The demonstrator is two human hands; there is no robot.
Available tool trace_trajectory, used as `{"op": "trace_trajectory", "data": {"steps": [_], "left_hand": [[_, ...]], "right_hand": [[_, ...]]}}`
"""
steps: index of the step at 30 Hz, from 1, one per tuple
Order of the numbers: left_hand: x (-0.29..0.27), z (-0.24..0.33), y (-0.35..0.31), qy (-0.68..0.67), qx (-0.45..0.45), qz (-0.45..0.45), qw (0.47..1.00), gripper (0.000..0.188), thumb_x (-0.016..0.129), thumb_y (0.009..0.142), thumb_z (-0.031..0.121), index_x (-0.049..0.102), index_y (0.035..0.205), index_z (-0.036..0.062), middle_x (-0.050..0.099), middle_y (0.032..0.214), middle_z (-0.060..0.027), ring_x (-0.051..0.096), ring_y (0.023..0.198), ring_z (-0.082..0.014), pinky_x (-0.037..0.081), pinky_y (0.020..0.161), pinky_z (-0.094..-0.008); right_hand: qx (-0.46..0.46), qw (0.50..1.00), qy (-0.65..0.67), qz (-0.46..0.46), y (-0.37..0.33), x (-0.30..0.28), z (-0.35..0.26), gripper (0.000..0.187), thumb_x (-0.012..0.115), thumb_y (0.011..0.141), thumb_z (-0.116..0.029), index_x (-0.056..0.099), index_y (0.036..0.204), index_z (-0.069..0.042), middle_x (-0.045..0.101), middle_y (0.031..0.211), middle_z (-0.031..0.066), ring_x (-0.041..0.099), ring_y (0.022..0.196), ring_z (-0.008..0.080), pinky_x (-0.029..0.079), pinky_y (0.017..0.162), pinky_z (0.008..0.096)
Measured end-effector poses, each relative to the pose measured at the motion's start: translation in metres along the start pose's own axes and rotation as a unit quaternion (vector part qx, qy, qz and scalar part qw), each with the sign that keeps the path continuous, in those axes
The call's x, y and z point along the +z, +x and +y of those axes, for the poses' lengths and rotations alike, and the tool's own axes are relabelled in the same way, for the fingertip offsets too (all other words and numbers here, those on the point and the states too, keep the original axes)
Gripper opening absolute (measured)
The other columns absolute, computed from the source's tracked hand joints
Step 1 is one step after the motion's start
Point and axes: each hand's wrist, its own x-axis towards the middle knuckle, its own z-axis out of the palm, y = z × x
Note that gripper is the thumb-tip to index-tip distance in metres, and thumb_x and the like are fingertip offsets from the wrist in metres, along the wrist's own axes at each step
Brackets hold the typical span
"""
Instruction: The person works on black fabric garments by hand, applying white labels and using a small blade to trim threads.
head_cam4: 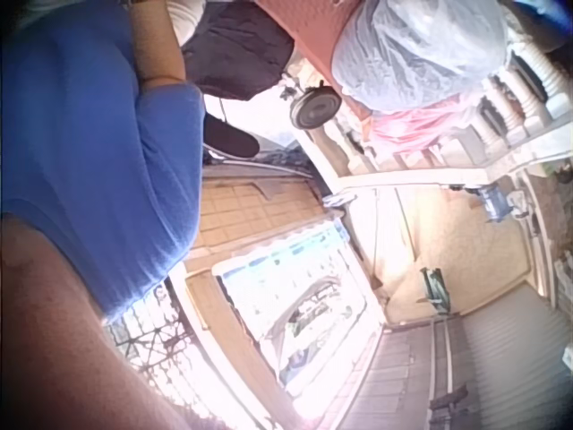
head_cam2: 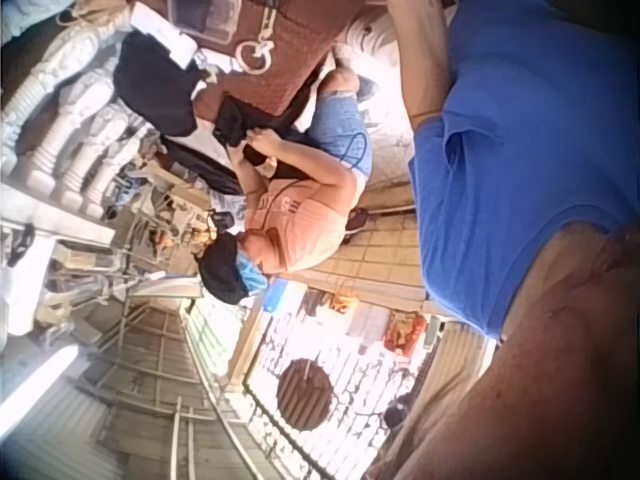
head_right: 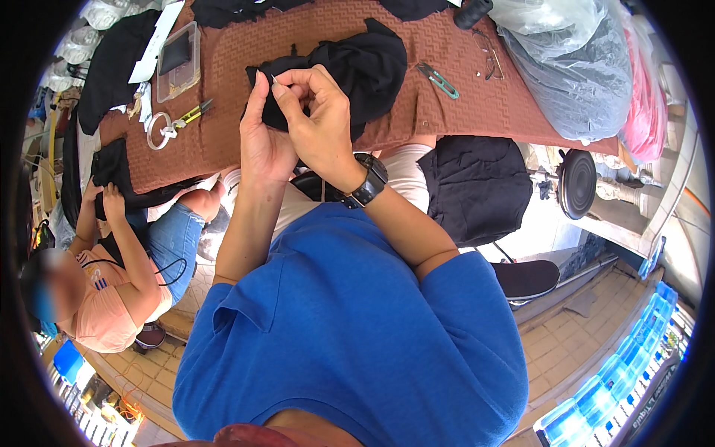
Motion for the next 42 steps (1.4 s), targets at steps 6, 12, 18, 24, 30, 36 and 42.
{"op": "trace_trajectory", "data": {"steps": [6,12,18,24,30,36,42], "left_hand": [[0.0060,0.0009,-0.0024,0.041,0.011,0.006,0.999,0.058,0.069,0.098,0.048,0.058,0.127,-0.0011,0.057,0.127,-0.0152,0.053,0.125,-0.0239,0.041,0.112,-0.0427],[0.0040,0.0014,-0.0008,0.017,0.017,0.003,1.000,0.060,0.072,0.098,0.041,0.049,0.130,-0.0043,0.059,0.123,-0.0192,0.060,0.119,-0.0256,0.047,0.110,-0.0422],[0.0023,0.0006,0.0002,0.017,0.024,0.002,1.000,0.064,0.071,0.098,0.041,0.044,0.135,-0.0045,0.057,0.126,-0.0203,0.058,0.123,-0.0278,0.045,0.112,-0.0454],[-0.0004,-0.0006,0.0020,0.024,0.026,-0.004,0.999,0.065,0.071,0.099,0.041,0.044,0.136,-0.0049,0.055,0.128,-0.0209,0.057,0.125,-0.0283,0.043,0.113,-0.0465],[0.0037,0.0005,-0.0010,0.045,0.041,0.006,0.998,0.060,0.071,0.099,0.040,0.047,0.133,-0.0038,0.058,0.124,-0.0194,0.058,0.122,-0.0275,0.043,0.113,-0.0466],[0.0053,0.0012,-0.0024,0.032,0.031,0.005,0.999,0.055,0.071,0.099,0.039,0.051,0.130,-0.0020,0.059,0.123,-0.0180,0.059,0.119,-0.0265,0.044,0.113,-0.0458],[0.0040,0.0003,-0.0025,0.030,0.036,-0.007,0.999,0.055,0.071,0.099,0.039,0.051,0.129,-0.0026,0.059,0.123,-0.0188,0.059,0.120,-0.0265,0.045,0.111,-0.0448]], "right_hand": [[-0.004,1.000,0.005,-0.015,0.0009,-0.0009,-0.0002,0.013,0.069,0.096,0.001,0.069,0.109,0.004,0.054,0.092,-0.0022,0.051,0.081,0.0045,0.044,0.072,0.0199],[-0.001,1.000,0.004,-0.018,0.0022,-0.0019,-0.0003,0.014,0.069,0.096,0.002,0.070,0.110,0.005,0.055,0.094,-0.0020,0.051,0.082,0.0042,0.044,0.075,0.0197],[-0.007,1.000,-0.013,-0.024,0.0030,-0.0046,-0.0018,0.015,0.071,0.095,0.003,0.072,0.109,0.004,0.055,0.094,-0.0017,0.052,0.082,0.0043,0.044,0.075,0.0200],[-0.002,0.999,-0.023,-0.024,0.0032,-0.0059,-0.0039,0.015,0.071,0.094,0.003,0.073,0.109,0.005,0.055,0.094,-0.0015,0.051,0.082,0.0044,0.043,0.075,0.0202],[0.002,0.999,-0.035,-0.025,0.0032,-0.0066,-0.0076,0.015,0.072,0.093,0.003,0.073,0.108,0.004,0.055,0.094,-0.0015,0.051,0.082,0.0045,0.043,0.074,0.0204],[-0.018,0.999,-0.023,-0.030,0.0026,-0.0069,-0.0047,0.015,0.072,0.093,0.003,0.073,0.108,0.003,0.055,0.094,-0.0016,0.050,0.083,0.0047,0.043,0.074,0.0204],[0.001,1.000,-0.017,-0.025,0.0021,-0.0064,-0.0051,0.014,0.072,0.094,0.002,0.073,0.108,0.004,0.057,0.095,-0.0014,0.051,0.082,0.0046,0.043,0.074,0.0203]]}}
